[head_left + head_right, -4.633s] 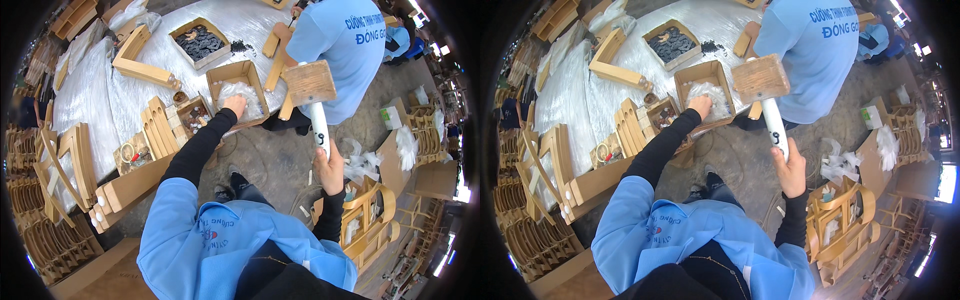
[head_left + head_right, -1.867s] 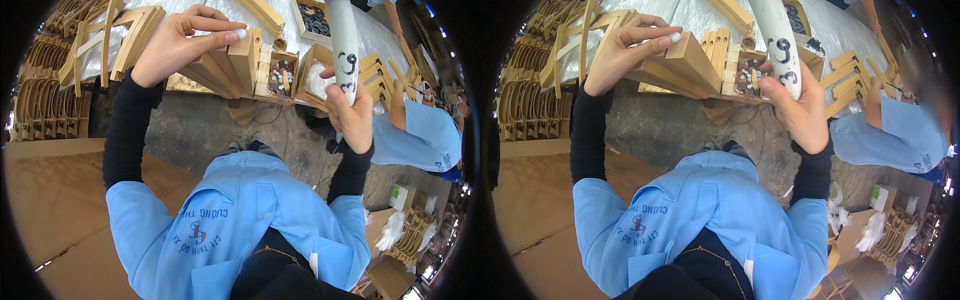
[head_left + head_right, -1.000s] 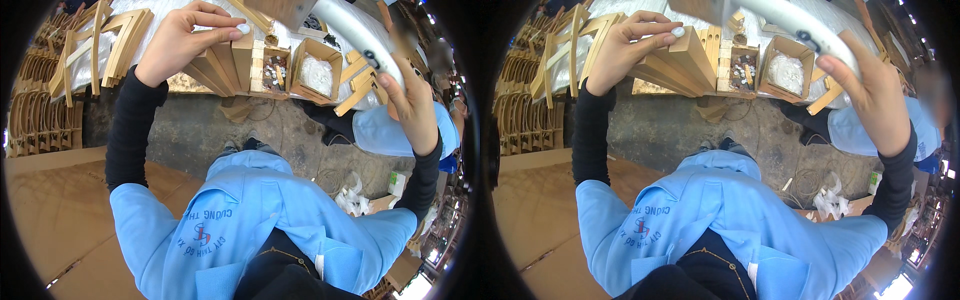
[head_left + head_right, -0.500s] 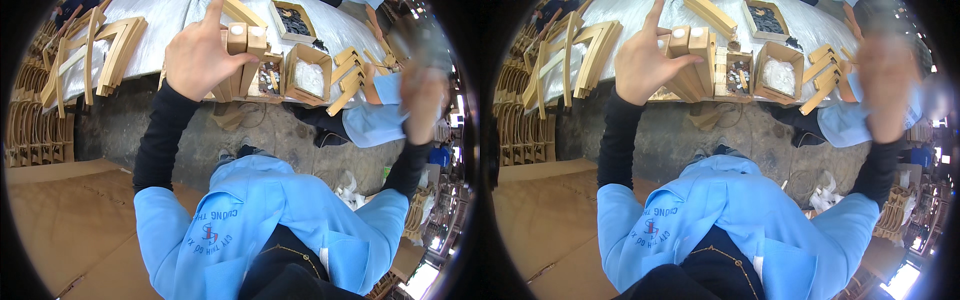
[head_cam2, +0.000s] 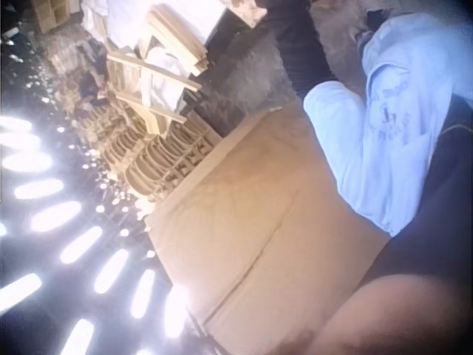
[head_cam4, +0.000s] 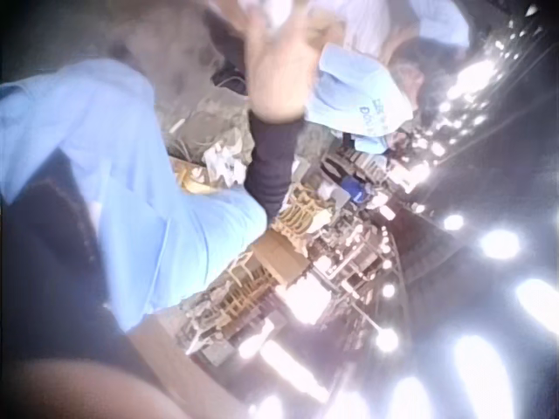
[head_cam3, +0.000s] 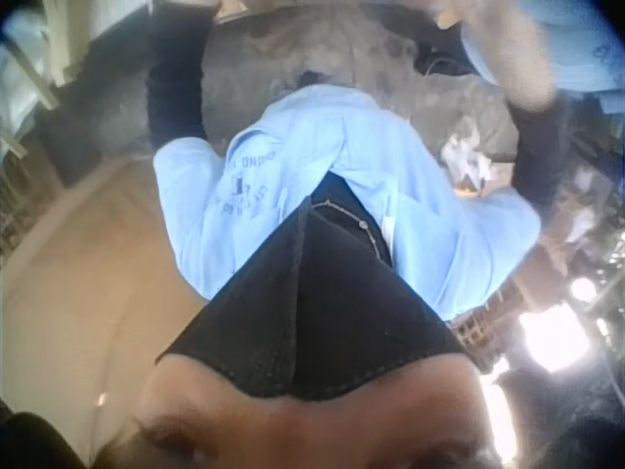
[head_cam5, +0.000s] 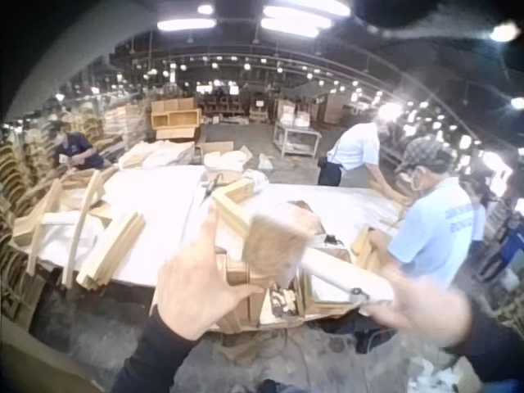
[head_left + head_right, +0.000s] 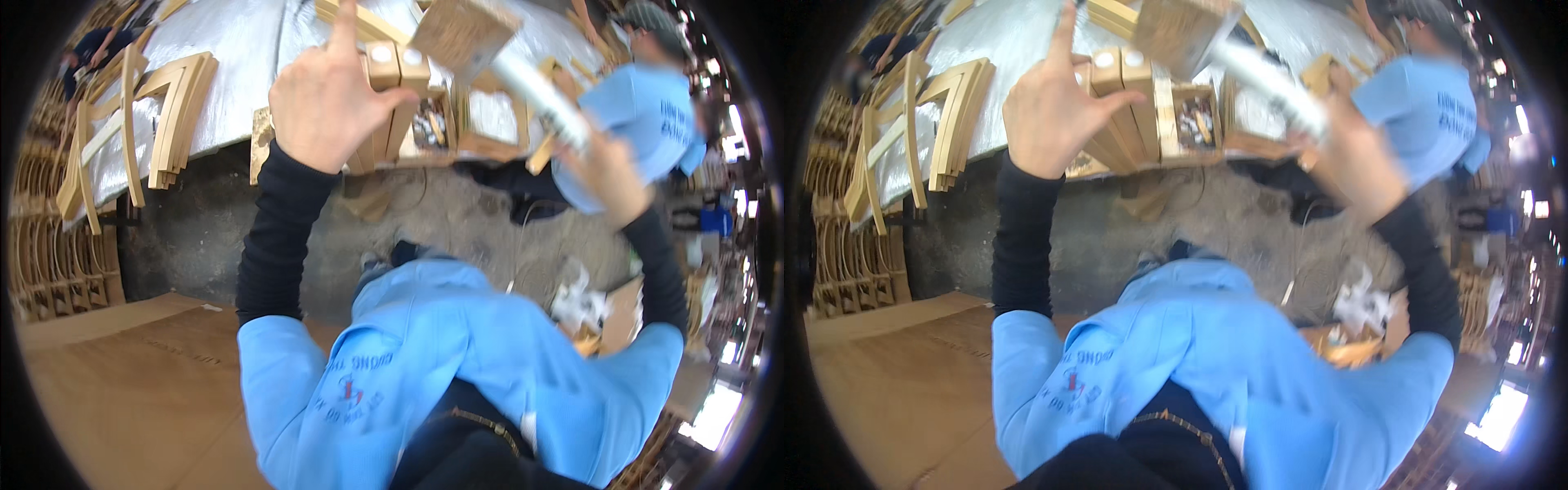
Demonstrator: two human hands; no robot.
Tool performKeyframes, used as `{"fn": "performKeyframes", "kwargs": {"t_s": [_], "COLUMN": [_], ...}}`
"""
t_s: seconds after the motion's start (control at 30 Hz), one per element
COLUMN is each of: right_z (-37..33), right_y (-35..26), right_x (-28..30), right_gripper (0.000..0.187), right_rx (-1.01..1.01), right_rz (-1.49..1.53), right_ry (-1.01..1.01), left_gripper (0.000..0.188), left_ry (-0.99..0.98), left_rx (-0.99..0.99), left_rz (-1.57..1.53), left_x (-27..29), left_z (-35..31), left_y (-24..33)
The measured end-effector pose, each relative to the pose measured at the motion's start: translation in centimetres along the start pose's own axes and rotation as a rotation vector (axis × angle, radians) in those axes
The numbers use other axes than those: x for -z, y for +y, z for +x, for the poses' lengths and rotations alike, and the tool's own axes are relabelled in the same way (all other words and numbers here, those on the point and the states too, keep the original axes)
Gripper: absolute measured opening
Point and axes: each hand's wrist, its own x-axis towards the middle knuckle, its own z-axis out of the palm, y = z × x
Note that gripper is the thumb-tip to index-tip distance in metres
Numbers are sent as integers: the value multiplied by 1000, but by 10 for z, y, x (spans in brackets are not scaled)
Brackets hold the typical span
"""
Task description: The person assembles wooden chair frames by inserting white plastic dowels into pre-drilled holes on wooden legs and connecting them to seat frames. The person repeatedly picks up legs, inserts dowels, and joins them to frames on a workbench.
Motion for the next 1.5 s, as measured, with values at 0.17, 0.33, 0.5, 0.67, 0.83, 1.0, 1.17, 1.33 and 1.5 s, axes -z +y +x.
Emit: {"fn": "performKeyframes", "kwargs": {"t_s": [0.17,0.33,0.5,0.67,0.83,1.0,1.17,1.33,1.5], "right_z": [41,54,45,113,231,262,259,270,270], "right_y": [33,33,-1,-41,-157,-257,-283,-279,-260], "right_x": [-4,-170,-396,-393,-197,-78,-85,-92,-152], "right_gripper": [29,60,71,63,56,110,122,128,124], "right_rx": [121,-576,-557,-266,347,1657,1994,1869,1743], "right_rz": [270,1030,1021,203,1826,1970,1969,1994,2250], "right_ry": [28,-575,-694,-420,-465,-858,-1129,-1196,-644], "left_gripper": [94,83,34,31,48,39,35,39,63], "left_ry": [-7,545,1117,557,-258,-229,65,343,76], "left_rx": [51,-365,393,615,241,176,345,1062,278], "left_rz": [24,-604,-926,-722,-89,-104,-231,-718,-639], "left_x": [0,-40,-111,-251,-284,-332,-329,-290,-189], "left_z": [4,3,-37,-108,-58,-56,-69,-88,-62], "left_y": [-2,-37,-155,-307,-272,-314,-342,-438,-271]}}
